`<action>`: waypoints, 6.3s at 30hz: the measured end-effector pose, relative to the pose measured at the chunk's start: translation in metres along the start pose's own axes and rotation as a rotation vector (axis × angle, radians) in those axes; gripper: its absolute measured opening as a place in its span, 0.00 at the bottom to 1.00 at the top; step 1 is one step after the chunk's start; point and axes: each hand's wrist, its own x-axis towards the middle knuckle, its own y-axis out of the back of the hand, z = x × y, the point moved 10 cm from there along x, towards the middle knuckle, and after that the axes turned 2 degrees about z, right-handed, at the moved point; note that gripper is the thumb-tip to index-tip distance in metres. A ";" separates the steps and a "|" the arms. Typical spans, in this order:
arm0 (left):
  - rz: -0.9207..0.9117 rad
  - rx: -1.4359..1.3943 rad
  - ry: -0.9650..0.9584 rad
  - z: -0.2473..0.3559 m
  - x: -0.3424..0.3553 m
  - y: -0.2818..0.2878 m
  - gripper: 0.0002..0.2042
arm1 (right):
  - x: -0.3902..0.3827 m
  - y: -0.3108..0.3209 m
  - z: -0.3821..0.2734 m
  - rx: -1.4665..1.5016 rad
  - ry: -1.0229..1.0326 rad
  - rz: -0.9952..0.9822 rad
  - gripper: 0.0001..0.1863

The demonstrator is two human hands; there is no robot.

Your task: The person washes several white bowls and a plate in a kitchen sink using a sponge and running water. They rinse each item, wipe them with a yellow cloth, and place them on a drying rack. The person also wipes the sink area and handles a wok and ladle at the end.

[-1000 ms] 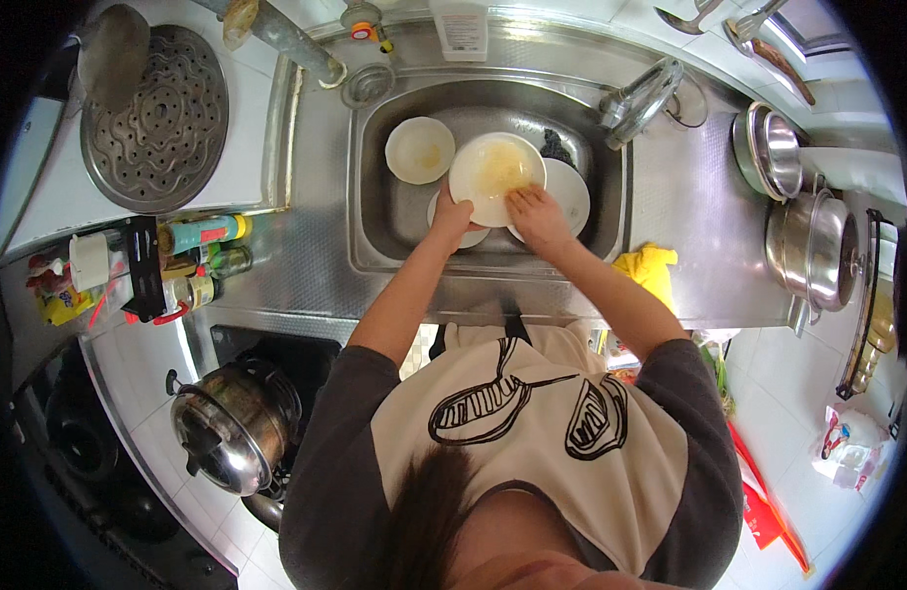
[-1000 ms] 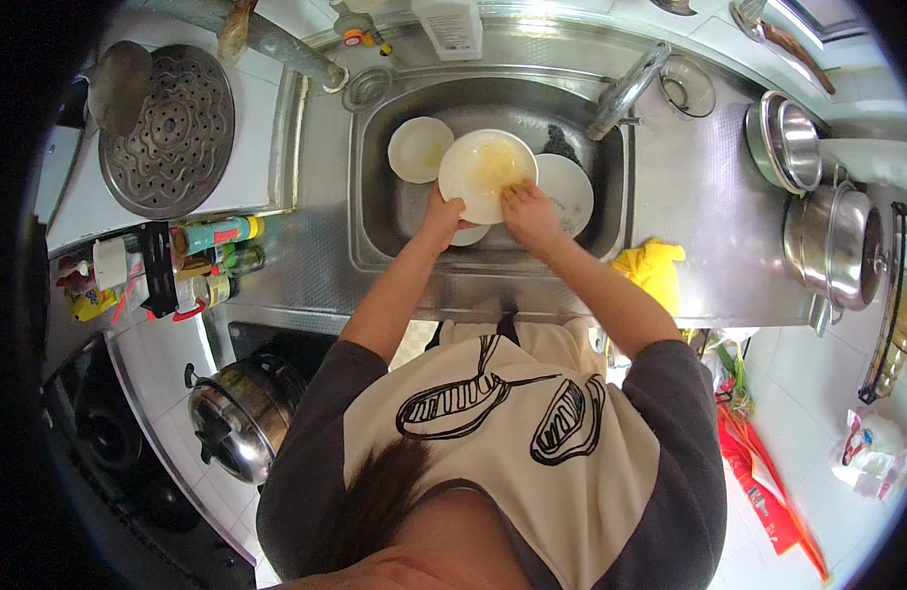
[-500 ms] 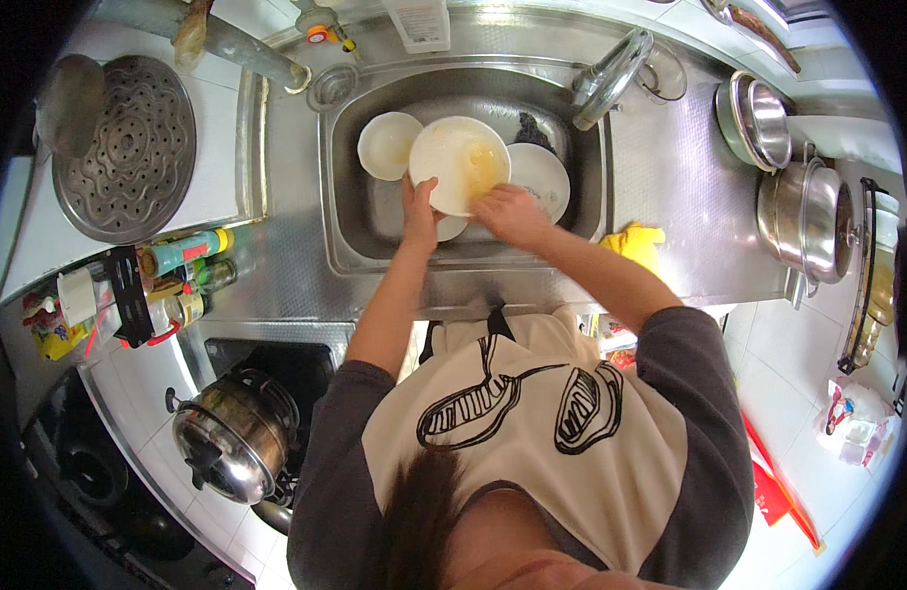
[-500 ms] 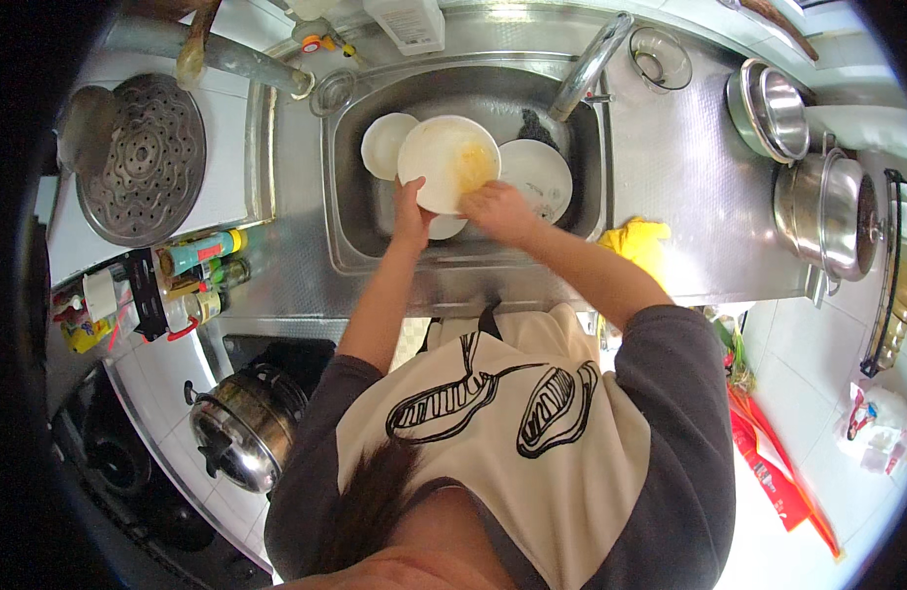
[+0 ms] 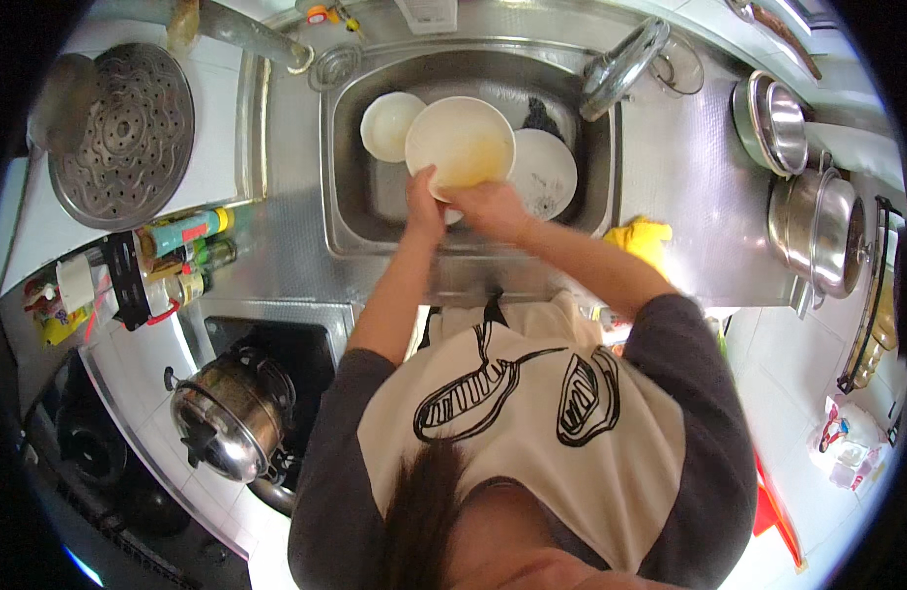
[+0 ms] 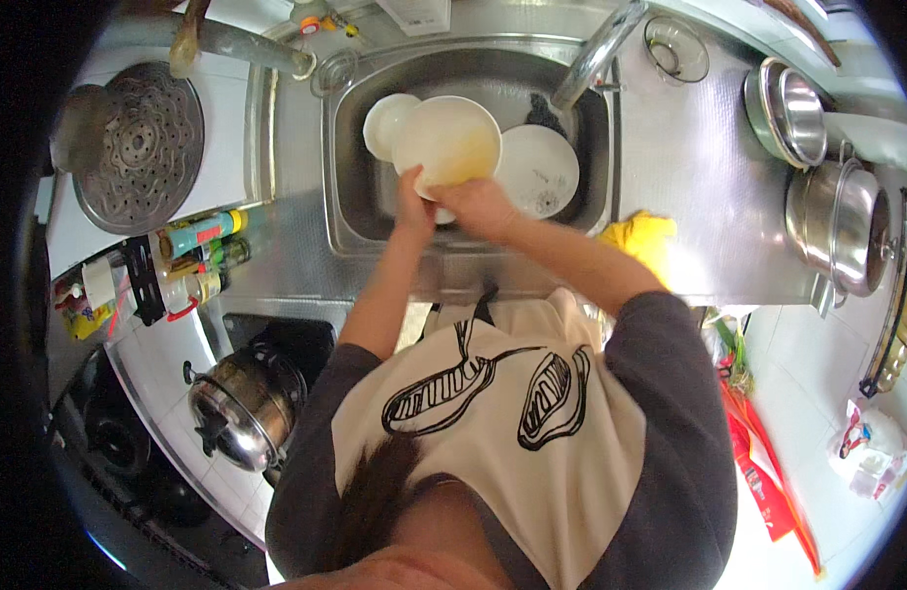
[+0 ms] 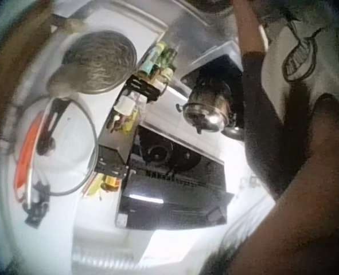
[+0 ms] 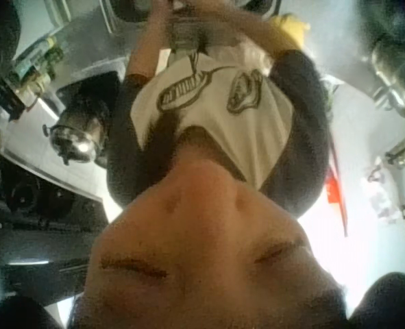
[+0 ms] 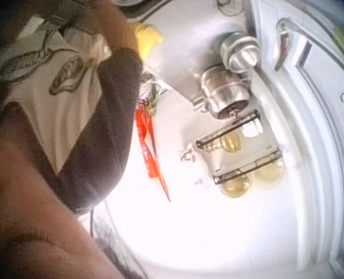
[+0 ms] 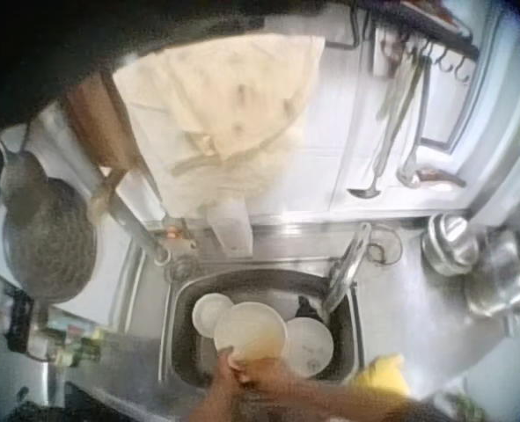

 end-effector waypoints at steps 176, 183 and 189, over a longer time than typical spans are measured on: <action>-0.139 -0.641 0.500 -0.003 0.025 -0.003 0.24 | -0.095 0.069 0.092 0.253 -0.741 0.054 0.16; -0.324 -1.115 0.449 -0.004 0.040 -0.045 0.21 | -0.109 0.078 0.081 0.408 -0.855 0.161 0.15; -0.330 -1.022 0.498 -0.021 0.034 -0.058 0.22 | -0.103 0.102 0.073 0.470 -0.778 0.294 0.16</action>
